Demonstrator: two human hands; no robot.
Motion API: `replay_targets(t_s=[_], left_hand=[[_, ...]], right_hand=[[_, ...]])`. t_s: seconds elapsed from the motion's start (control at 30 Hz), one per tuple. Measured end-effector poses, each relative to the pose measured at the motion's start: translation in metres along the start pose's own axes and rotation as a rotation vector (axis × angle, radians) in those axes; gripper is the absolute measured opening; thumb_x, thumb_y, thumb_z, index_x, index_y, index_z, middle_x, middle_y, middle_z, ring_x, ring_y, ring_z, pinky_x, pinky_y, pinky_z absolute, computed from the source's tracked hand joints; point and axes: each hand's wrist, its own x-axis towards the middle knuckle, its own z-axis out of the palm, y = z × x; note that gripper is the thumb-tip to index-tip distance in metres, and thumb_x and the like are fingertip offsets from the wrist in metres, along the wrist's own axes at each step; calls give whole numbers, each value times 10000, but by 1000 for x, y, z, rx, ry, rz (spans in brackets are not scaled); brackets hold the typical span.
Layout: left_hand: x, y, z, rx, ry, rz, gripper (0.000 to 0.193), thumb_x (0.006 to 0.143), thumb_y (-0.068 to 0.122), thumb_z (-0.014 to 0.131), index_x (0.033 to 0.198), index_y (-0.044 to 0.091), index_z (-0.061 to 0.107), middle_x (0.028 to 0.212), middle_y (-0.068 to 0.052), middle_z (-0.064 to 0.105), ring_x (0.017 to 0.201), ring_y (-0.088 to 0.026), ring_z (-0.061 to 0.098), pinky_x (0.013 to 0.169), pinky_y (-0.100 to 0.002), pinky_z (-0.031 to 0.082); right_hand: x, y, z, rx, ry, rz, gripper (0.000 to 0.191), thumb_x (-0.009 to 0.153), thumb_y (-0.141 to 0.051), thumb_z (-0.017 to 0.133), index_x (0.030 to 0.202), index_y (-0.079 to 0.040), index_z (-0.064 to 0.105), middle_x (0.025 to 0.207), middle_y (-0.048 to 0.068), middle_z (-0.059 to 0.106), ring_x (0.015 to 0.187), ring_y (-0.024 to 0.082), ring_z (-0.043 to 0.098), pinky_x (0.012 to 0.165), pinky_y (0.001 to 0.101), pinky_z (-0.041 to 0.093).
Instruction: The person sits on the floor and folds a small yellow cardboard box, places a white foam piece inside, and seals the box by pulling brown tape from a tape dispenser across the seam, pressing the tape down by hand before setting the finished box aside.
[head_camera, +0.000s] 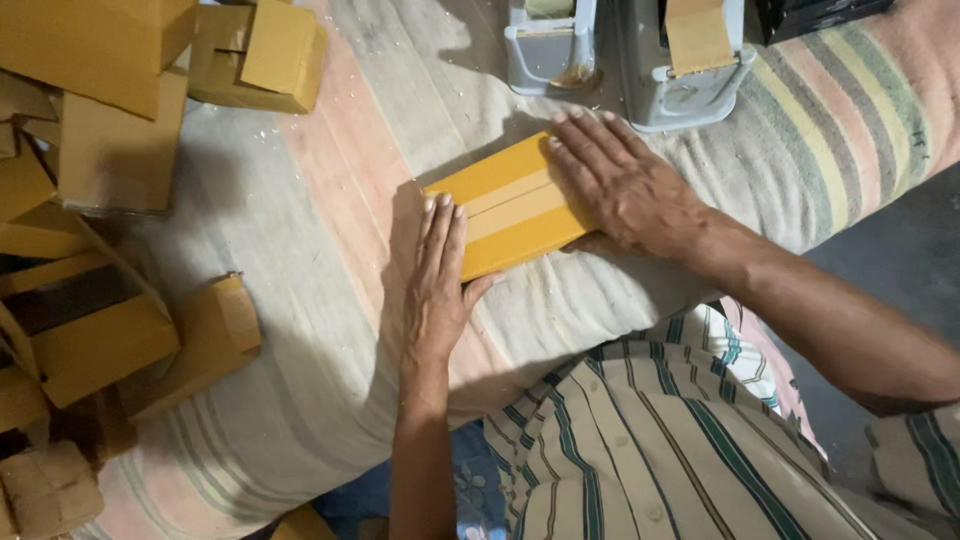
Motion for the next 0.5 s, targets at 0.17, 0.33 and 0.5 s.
replay_targets(t_s=[0.17,0.33,0.5], left_hand=[[-22,6,3,-192,129,-150,832,1013,588,392,1631,41,283,1713,-180,251,1598,-373,229,1298,-473,258],[-1,18,24,-336,360,-317,1000,1013,797,83,1637,31,239,1717,-213,243,1621,-386,223,1329,-533,203],[19,49,21,-385,535,-348,1012,995,798,74,1654,51,250,1717,-254,189,1617,-420,192,1298,-574,203]], right_hand=[[-22,0,-1,39,115,81,1089,911,-805,261,1566,62,197,1644,256,182,1542,392,95,1243,528,27],[13,-44,-4,-24,12,193,1013,959,-775,186,1559,41,205,1641,260,174,1535,384,43,1232,509,-35],[69,-104,-4,84,-252,160,966,954,-686,386,1537,75,266,1638,290,195,1547,412,81,1245,515,18]])
